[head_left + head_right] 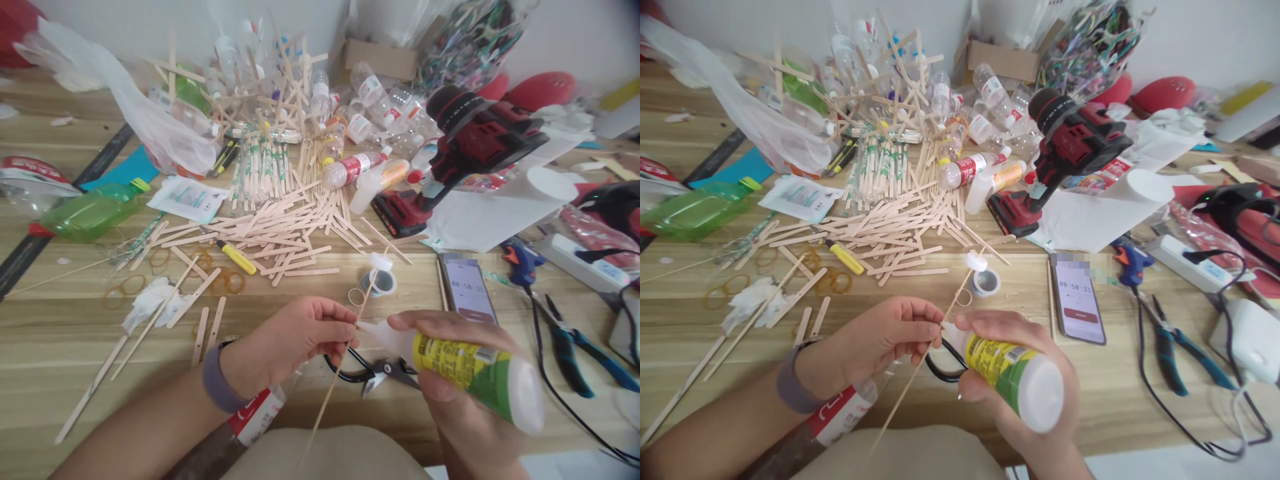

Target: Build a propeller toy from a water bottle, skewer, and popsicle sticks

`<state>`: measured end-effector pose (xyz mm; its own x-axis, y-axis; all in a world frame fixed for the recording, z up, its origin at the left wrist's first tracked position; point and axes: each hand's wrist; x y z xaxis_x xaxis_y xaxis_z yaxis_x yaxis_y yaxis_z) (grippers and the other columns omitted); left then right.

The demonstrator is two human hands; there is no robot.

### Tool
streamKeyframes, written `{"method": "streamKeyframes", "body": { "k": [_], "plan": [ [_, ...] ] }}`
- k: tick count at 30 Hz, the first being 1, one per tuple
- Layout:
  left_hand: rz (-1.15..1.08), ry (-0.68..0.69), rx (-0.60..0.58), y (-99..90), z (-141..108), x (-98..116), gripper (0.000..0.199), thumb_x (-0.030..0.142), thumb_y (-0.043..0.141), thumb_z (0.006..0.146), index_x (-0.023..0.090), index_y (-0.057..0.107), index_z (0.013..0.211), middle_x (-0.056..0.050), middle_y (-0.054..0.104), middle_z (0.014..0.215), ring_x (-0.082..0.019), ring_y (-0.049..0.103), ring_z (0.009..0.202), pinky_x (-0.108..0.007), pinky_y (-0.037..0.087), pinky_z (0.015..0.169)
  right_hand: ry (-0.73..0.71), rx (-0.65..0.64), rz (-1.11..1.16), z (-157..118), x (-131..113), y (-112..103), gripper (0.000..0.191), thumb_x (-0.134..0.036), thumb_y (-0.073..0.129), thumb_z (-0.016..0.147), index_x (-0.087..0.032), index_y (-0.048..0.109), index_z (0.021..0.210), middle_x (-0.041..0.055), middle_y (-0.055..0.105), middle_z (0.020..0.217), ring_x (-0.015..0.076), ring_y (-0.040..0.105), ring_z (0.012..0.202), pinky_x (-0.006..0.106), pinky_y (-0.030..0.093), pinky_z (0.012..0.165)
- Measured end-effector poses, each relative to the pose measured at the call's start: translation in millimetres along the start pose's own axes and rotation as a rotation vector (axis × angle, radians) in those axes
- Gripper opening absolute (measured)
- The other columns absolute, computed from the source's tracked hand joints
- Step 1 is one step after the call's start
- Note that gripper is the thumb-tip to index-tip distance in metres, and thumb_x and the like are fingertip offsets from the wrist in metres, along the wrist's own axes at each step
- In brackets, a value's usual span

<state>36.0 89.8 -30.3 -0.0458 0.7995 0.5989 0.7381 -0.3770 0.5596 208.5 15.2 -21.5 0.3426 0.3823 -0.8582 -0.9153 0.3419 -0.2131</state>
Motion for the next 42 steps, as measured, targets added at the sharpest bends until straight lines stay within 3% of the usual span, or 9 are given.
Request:
{"method": "streamKeyframes", "body": {
  "k": [7, 19, 42],
  "plan": [
    [0.0, 0.004, -0.003, -0.1, -0.1, -1.1, 0.024, 0.022, 0.077, 0.064, 0.012, 0.064, 0.082, 0.001, 0.064, 0.067, -0.006, 0.05, 0.052, -0.023, 0.039, 0.055, -0.055, -0.026, -0.003, 2.9, 0.5, -1.2, 0.027, -0.039, 0.077, 0.077, -0.024, 0.069, 0.098, 0.0067, 0.078, 0.085, 0.0296, 0.073, 0.076, 0.042, 0.057, 0.06],
    [0.0, 0.002, -0.011, 0.2, 1.2, -1.3, 0.023, 0.02, 0.075, 0.065, 0.011, 0.065, 0.083, 0.001, 0.064, 0.066, -0.006, 0.051, 0.052, -0.023, 0.039, 0.053, -0.126, 0.021, 0.017, 3.3, 7.7, 1.4, 0.032, -0.042, 0.08, 0.073, -0.021, 0.069, 0.094, 0.0064, 0.076, 0.082, 0.0282, 0.073, 0.071, 0.04, 0.055, 0.058],
    [0.001, 0.007, -0.01, 0.3, 0.8, -1.2, 0.024, 0.021, 0.077, 0.063, 0.011, 0.065, 0.081, 0.0, 0.063, 0.067, -0.007, 0.05, 0.052, -0.023, 0.04, 0.054, -0.056, 0.012, 0.078, 7.1, 9.0, 6.3, 0.026, -0.041, 0.075, 0.078, -0.021, 0.067, 0.093, 0.0062, 0.074, 0.08, 0.0259, 0.071, 0.072, 0.039, 0.055, 0.062]
  ]
}}
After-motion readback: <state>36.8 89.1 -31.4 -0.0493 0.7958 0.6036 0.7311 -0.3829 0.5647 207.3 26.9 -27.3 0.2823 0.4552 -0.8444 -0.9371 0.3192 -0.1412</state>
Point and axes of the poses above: each hand's wrist, its own z-axis towards the middle knuckle, its own y-axis out of the palm, x = y × z
